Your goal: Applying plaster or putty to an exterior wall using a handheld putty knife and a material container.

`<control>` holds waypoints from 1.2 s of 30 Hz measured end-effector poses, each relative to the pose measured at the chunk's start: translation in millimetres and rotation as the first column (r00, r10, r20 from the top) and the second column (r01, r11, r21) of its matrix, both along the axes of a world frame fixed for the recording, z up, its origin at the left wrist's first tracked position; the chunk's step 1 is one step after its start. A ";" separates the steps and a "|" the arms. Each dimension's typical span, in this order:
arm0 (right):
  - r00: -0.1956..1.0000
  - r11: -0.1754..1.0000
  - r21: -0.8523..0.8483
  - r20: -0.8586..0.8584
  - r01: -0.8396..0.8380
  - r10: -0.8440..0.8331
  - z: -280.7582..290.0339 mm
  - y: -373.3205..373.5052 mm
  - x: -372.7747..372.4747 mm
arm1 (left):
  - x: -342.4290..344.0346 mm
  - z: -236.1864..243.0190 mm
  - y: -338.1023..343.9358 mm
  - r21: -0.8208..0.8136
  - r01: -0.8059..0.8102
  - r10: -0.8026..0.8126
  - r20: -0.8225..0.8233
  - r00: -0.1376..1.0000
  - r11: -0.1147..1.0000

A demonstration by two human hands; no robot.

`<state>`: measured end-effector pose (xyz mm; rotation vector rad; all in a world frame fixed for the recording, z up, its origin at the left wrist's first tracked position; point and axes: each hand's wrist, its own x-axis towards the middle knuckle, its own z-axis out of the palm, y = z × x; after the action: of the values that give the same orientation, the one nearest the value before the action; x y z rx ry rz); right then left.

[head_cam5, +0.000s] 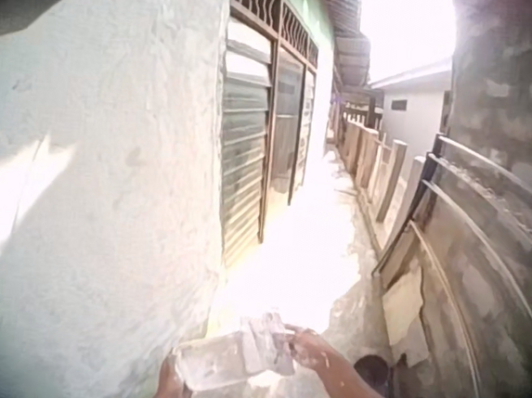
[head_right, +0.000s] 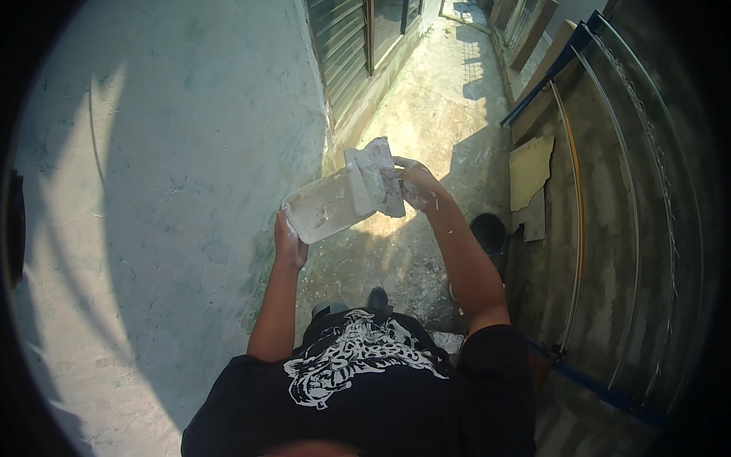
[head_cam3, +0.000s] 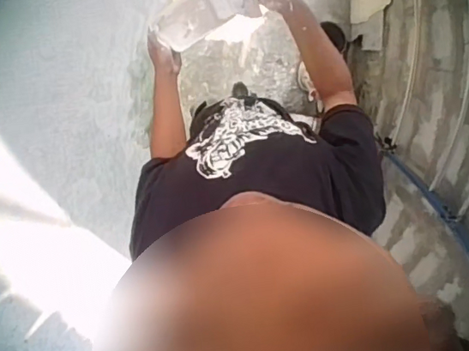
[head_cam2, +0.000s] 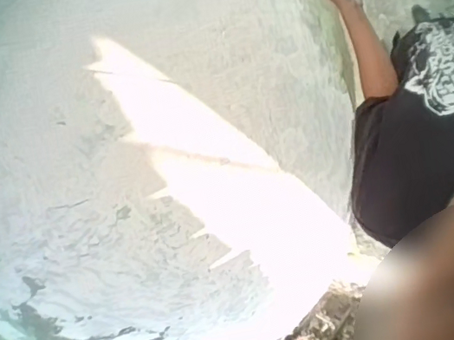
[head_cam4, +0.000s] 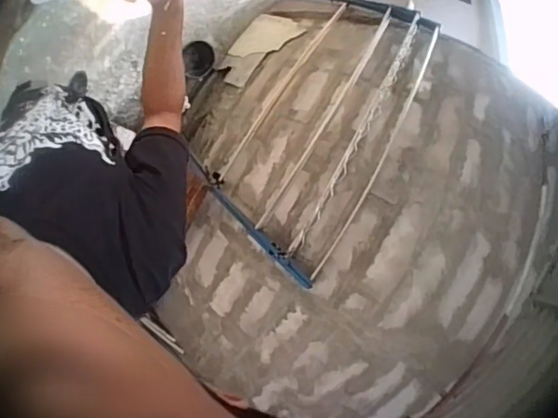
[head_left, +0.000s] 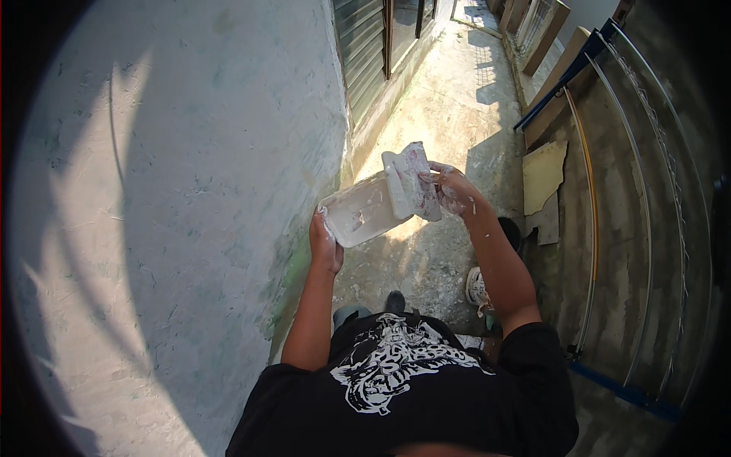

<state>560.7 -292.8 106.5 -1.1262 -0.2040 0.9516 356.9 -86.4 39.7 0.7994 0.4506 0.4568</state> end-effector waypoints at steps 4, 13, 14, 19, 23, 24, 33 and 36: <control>0.998 0.998 -0.020 -0.022 -0.065 0.065 -4.4 15.1 -1.3 | -1.1 -9.0 13.8 -0.005 -0.115 0.115 0.009 0.993 0.993; 0.994 0.998 0.022 -0.094 -0.057 0.059 -36.9 87.0 6.3 | -8.3 -16.7 62.4 -0.012 -0.162 0.163 0.073 0.984 0.987; 0.994 0.998 0.023 -0.090 -0.056 0.058 -35.1 92.8 5.4 | -7.7 -12.3 64.1 -0.012 -0.161 0.162 0.078 0.984 0.987; 0.989 0.998 0.054 -0.145 0.044 -0.036 -42.9 117.1 11.4 | -9.6 5.4 76.9 0.144 -0.159 0.155 0.042 0.987 0.977; 0.967 0.989 0.053 -0.223 0.137 -0.122 -60.0 132.0 24.6 | -5.7 -14.0 92.0 0.168 -0.161 0.155 0.050 0.987 0.973; 0.959 0.979 0.044 -0.216 0.197 -0.183 -64.9 133.5 29.7 | -2.9 -17.5 91.2 0.146 -0.142 0.135 0.057 0.989 0.979; 0.891 0.909 0.024 -0.211 0.415 -0.401 -82.9 137.4 67.7 | 19.8 -67.1 90.2 -0.062 -0.179 0.177 -0.036 0.984 0.982; 0.877 0.911 0.072 -0.310 0.406 -0.366 -97.8 141.2 90.2 | 32.9 -77.1 98.2 -0.073 -0.223 0.217 -0.076 0.973 0.972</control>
<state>650.9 -151.6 8.7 -0.8455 0.1923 0.7184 389.8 11.8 -37.3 0.6906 0.6206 0.6152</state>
